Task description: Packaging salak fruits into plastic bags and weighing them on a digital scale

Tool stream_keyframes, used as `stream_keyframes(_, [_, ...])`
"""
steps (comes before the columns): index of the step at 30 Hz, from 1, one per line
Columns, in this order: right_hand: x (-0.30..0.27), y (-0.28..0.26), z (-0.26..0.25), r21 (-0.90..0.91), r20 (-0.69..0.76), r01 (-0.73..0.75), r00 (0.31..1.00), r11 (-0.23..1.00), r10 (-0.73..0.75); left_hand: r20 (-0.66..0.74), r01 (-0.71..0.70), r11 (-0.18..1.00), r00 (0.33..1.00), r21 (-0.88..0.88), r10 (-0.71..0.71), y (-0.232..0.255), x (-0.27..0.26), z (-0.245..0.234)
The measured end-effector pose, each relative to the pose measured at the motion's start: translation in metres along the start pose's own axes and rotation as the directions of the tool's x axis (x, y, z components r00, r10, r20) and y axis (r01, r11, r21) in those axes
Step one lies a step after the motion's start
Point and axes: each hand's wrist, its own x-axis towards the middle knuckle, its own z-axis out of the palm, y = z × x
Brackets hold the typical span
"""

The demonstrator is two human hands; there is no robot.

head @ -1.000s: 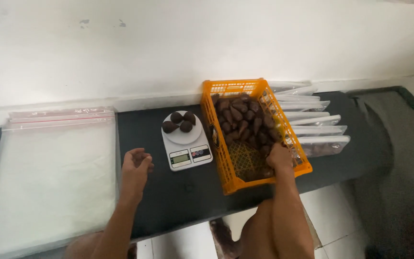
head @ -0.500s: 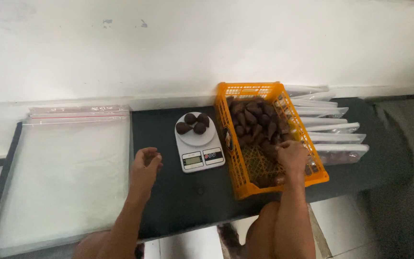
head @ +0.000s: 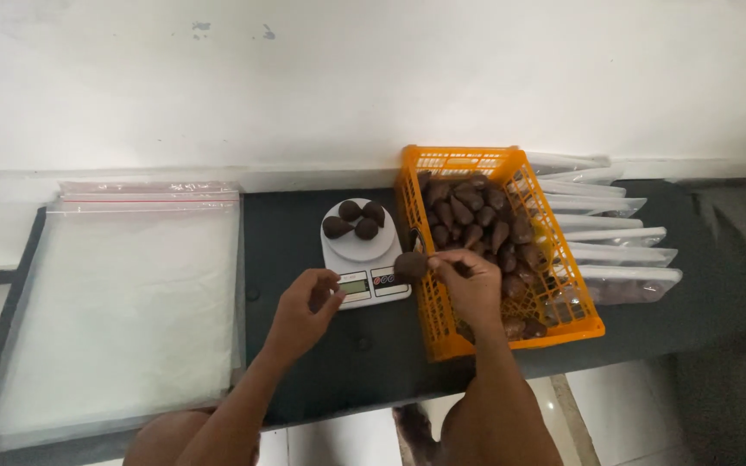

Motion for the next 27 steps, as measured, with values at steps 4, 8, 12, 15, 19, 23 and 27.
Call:
stream_keyframes(4, [-0.021, -0.045, 0.026, 0.007, 0.070, 0.048, 0.996, 0.999, -0.048, 0.020, -0.186, 0.980, 0.982, -0.064, 0.188, 0.024, -0.009, 0.015])
stream_keyframes(8, [-0.030, -0.061, 0.039, 0.019, 0.135, 0.074, 0.988, 0.997, -0.076, 0.064, -0.264, 0.962, 0.961, -0.070, 0.268, 0.018, -0.013, 0.026])
stream_keyframes(12, [-0.035, -0.070, 0.040, 0.021, 0.202, 0.070, 0.977, 0.997, -0.072, -0.052, -0.341, 0.939, 0.938, 0.037, 0.343, 0.016, -0.012, 0.028])
stream_keyframes(15, [-0.032, -0.060, 0.045, 0.062, 0.230, 0.082, 0.969, 0.995, -0.094, -0.083, -0.367, 0.925, 0.923, 0.104, 0.375, 0.013, -0.010, 0.028])
stream_keyframes(19, [-0.024, -0.054, 0.041, 0.081, 0.237, 0.128, 0.961, 0.989, -0.143, -0.115, -0.355, 0.923, 0.921, 0.151, 0.373, 0.017, -0.009, 0.028])
stream_keyframes(23, [-0.014, -0.053, 0.021, 0.064, 0.095, 0.082, 0.992, 0.995, -0.088, -0.092, -0.304, 0.906, 0.935, 0.294, 0.343, 0.007, 0.002, 0.032])
stream_keyframes(27, [-0.001, -0.033, 0.000, 0.070, -0.004, 0.029, 1.000, 0.997, -0.029, 0.061, -0.312, 0.759, 0.939, 0.571, 0.339, -0.008, 0.027, 0.037])
